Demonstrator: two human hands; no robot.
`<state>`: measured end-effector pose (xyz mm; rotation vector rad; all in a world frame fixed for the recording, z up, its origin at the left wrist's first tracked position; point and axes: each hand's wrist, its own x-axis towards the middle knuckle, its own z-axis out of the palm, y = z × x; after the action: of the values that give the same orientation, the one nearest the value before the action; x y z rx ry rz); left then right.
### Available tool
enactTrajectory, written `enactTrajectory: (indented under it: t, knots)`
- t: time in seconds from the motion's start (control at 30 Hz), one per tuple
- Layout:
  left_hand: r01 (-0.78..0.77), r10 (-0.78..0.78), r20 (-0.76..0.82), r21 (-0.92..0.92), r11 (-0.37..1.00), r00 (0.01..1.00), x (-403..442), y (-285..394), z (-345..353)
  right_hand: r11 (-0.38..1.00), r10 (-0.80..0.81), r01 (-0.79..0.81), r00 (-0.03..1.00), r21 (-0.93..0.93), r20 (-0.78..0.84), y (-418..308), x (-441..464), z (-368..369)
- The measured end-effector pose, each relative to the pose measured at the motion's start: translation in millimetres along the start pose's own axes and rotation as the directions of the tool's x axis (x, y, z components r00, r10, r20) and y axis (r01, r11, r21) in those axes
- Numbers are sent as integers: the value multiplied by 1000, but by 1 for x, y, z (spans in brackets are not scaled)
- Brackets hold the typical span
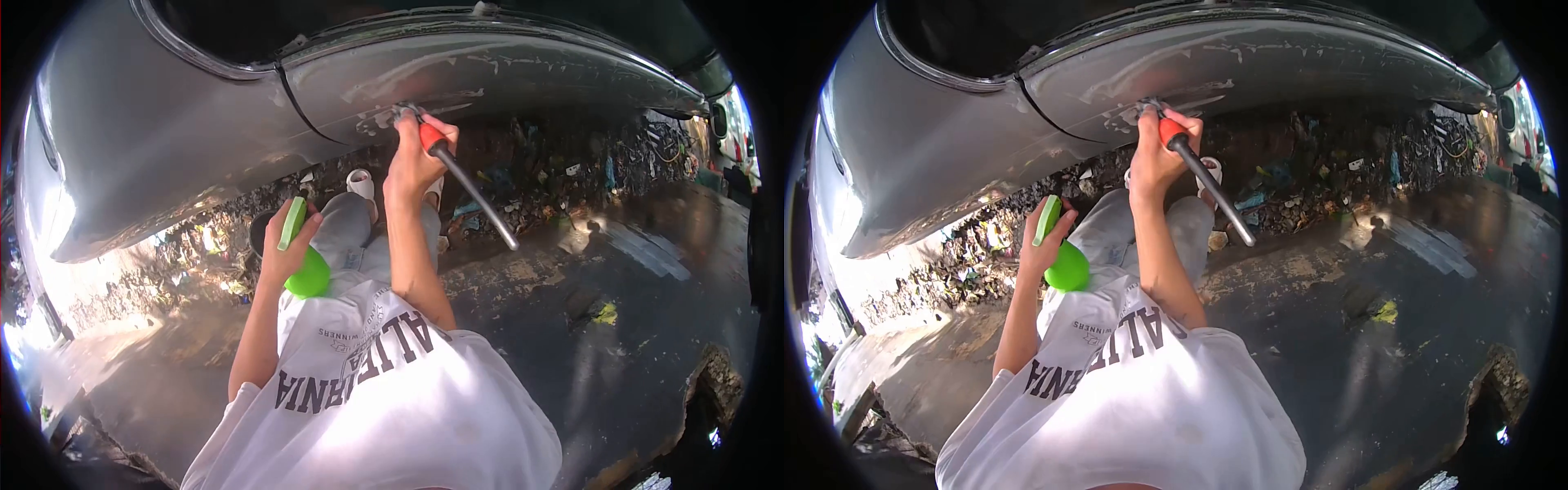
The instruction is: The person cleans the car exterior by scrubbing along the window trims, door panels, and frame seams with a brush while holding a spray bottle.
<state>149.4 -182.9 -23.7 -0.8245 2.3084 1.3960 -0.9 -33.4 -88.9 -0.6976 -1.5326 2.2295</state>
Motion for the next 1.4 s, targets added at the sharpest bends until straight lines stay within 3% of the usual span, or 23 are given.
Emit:
enactTrajectory:
  t: [0.07, 0.2, 0.27, 0.3, 0.33, 0.4, 0.47, 0.53, 0.6, 0.67, 0.83, 0.93, 1.0, 1.1, 1.17, 1.2, 1.23, 1.3, 1.33, 1.4]
  knots:
    - [-87, 88, -4, 58, 994, 996, 2, -4, -16, 1000, -28, 28, 1000, -6, 3, 7, -16, 3]
    - [-147, 126, 136, 159, 976, 983, -8, -7, -43, 989, -117, 131, 976, 69, -183, -11, 14, -1]
    - [-149, 113, 181, 201, 968, 977, -8, -8, -52, 993, -95, 106, 983, 62, -160, 10, -14, 18]
    - [-157, 116, 189, 216, 964, 975, -8, -8, -53, 981, -188, 191, 976, 17, -109, 35, -30, 16]
    - [-160, 116, 192, 232, 960, 975, -8, -10, -53, 954, -260, 258, 966, -152, 11, 48, -51, 9]
    - [-142, 94, 206, 233, 962, 974, -13, -8, -58, 984, -180, 180, 983, 1, -27, 54, -67, 5]
    - [-213, 133, 303, 249, 945, 944, -12, -8, -60, 981, -180, 191, 967, 45, -183, 31, -42, 9]
    - [-242, 158, 293, 278, 929, 943, -12, -25, -60, 983, -142, 165, 959, 76, -244, 20, -32, 18]
    - [-278, 210, 260, 259, 925, 942, -11, -30, -60, 985, -173, 167, 962, -47, -211, 27, -38, 28]
    - [-280, 205, 268, 282, 918, 941, -11, -27, -62, 918, -390, 378, 916, -123, -96, 59, -66, 30]
    - [-277, 166, 312, 359, 891, 936, -5, -36, -70, 902, -423, 402, 895, -158, -138, 36, -55, 29]
    - [-303, 199, 307, 345, 888, 931, -6, -35, -66, 852, -469, 459, 883, -250, 24, 75, -72, 14]
    - [-340, 225, 333, 342, 876, 916, -4, -36, -67, 876, -443, 428, 896, -224, -20, 87, -72, 11]
    - [-325, 195, 356, 354, 877, 914, 0, -38, -70, 828, -553, 544, 832, -138, -35, 49, -56, 26]
    - [-246, 99, 353, 402, 882, 930, 1, -36, -71, 833, -533, 520, 846, -187, -22, 67, -58, 17]
    - [-261, 112, 361, 395, 881, 926, 3, -36, -70, 829, -525, 512, 851, -225, 3, 78, -55, 10]
    - [-312, 175, 356, 376, 872, 918, 2, -40, -71, 871, -412, 394, 911, -292, 1, 91, -63, -4]
    - [-371, 247, 351, 350, 860, 903, 5, -40, -71, 936, -340, 328, 937, -132, -80, 105, -66, -13]
    - [-352, 225, 352, 354, 866, 908, 6, -38, -71, 953, -299, 303, 945, 5, -133, 91, -70, -9]
    - [-339, 206, 362, 355, 871, 909, 8, -36, -72, 961, -238, 255, 960, 104, -150, 45, -73, 5]
